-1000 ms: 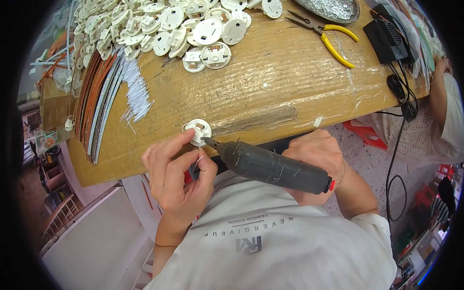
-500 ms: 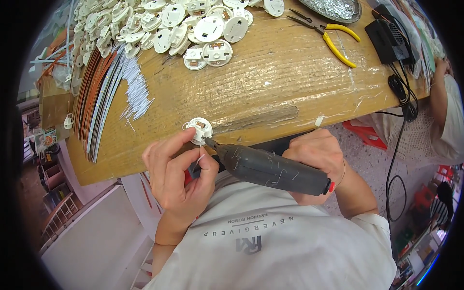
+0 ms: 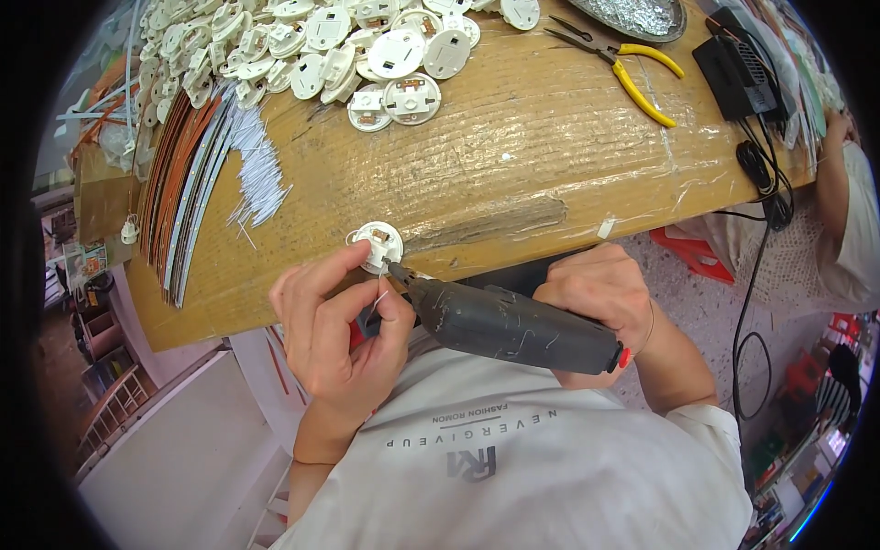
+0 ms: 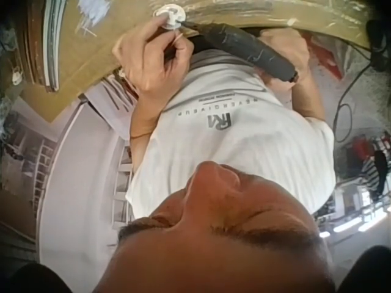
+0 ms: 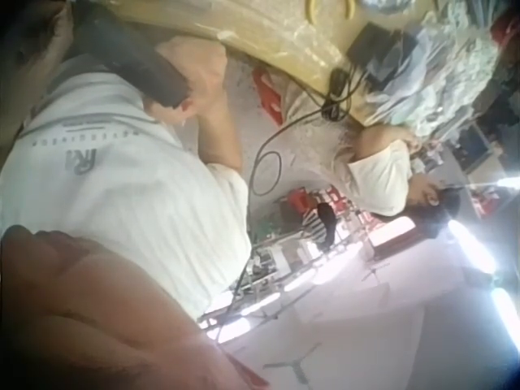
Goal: Using a hot glue gun to apply adhesive to small plastic components and attaching them to strips.
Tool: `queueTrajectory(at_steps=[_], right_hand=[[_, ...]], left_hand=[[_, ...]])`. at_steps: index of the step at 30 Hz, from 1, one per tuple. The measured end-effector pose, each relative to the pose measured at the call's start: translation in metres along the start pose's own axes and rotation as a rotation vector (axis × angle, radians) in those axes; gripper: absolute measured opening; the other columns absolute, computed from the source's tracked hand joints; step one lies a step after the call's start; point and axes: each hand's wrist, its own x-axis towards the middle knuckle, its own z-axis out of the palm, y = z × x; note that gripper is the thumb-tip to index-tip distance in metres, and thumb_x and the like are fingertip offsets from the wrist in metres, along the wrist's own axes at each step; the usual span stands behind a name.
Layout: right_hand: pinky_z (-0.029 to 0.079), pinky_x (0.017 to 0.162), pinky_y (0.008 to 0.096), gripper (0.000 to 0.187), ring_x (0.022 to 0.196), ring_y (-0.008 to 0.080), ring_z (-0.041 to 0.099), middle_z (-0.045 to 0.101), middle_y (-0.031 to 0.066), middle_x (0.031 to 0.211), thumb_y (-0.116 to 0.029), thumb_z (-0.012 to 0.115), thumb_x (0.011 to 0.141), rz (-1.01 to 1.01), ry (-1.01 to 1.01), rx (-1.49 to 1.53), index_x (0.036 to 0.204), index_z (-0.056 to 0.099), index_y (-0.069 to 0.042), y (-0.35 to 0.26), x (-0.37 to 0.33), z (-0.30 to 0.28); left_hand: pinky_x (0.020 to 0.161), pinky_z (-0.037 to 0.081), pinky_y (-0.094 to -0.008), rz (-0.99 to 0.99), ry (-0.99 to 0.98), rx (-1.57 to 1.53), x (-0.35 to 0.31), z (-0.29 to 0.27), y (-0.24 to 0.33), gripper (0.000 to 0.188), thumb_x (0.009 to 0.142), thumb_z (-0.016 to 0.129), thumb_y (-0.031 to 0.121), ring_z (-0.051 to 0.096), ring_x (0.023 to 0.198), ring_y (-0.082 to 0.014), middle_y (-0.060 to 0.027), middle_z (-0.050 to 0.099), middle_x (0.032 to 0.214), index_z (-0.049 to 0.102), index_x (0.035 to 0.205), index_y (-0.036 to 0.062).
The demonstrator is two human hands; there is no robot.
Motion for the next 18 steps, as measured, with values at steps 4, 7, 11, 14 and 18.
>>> queueTrajectory(at_steps=[4, 7, 11, 14, 18], right_hand=[[0.03, 0.041, 0.0328, 0.018, 0.04, 0.0208, 0.046, 0.049, 0.0063, 0.055, 0.002, 0.064, 0.064, 0.002, 0.0, -0.027, 0.082, 0.063, 0.004, -0.0029, 0.0028, 0.0], [0.032, 0.042, 0.0317, 0.024, 0.041, 0.0221, 0.047, 0.05, 0.0073, 0.057, -0.001, 0.064, 0.061, 0.004, -0.012, -0.031, 0.084, 0.065, 0.005, -0.0013, 0.0006, -0.0017], [0.034, 0.043, 0.0307, 0.029, 0.042, 0.0234, 0.049, 0.051, 0.0086, 0.06, -0.003, 0.063, 0.058, 0.009, -0.031, -0.035, 0.086, 0.066, 0.005, -0.0014, 0.0009, -0.0031], [0.034, 0.043, 0.0308, 0.029, 0.043, 0.0234, 0.049, 0.052, 0.0086, 0.06, -0.002, 0.063, 0.058, 0.004, -0.031, -0.028, 0.086, 0.066, 0.005, -0.0012, 0.0006, -0.0033], [0.029, 0.042, 0.0326, 0.02, 0.04, 0.0206, 0.045, 0.048, 0.0063, 0.055, 0.001, 0.064, 0.062, 0.0, 0.001, -0.005, 0.082, 0.064, 0.004, -0.0029, 0.0035, 0.0001]], left_hand=[[0.092, 0.048, -0.0442, 0.002, 0.0, 0.001, 0.0007, -0.0001, 0.0004, 0.024, 0.071, 0.078, -0.007, 0.069, 0.095, -0.0315, -0.0154, 0.074, 0.112, 0.068, 0.091, 0.0024], [0.092, 0.048, -0.0441, 0.003, 0.007, -0.006, -0.0002, 0.0006, -0.0002, 0.024, 0.071, 0.078, -0.007, 0.069, 0.095, -0.0317, -0.0153, 0.074, 0.111, 0.068, 0.092, 0.0025], [0.093, 0.048, -0.0443, 0.001, 0.005, -0.009, -0.0003, 0.0, -0.0007, 0.024, 0.072, 0.078, -0.007, 0.069, 0.095, -0.0318, -0.0153, 0.074, 0.112, 0.068, 0.092, 0.0025], [0.093, 0.048, -0.0447, 0.004, 0.007, -0.011, -0.0007, 0.0003, -0.0013, 0.024, 0.072, 0.078, -0.007, 0.069, 0.095, -0.0318, -0.0152, 0.074, 0.112, 0.068, 0.092, 0.0026], [0.093, 0.048, -0.045, 0.005, 0.006, -0.008, -0.0001, 0.0001, -0.0005, 0.024, 0.072, 0.077, -0.007, 0.068, 0.095, -0.0319, -0.015, 0.074, 0.112, 0.067, 0.092, 0.0026]])
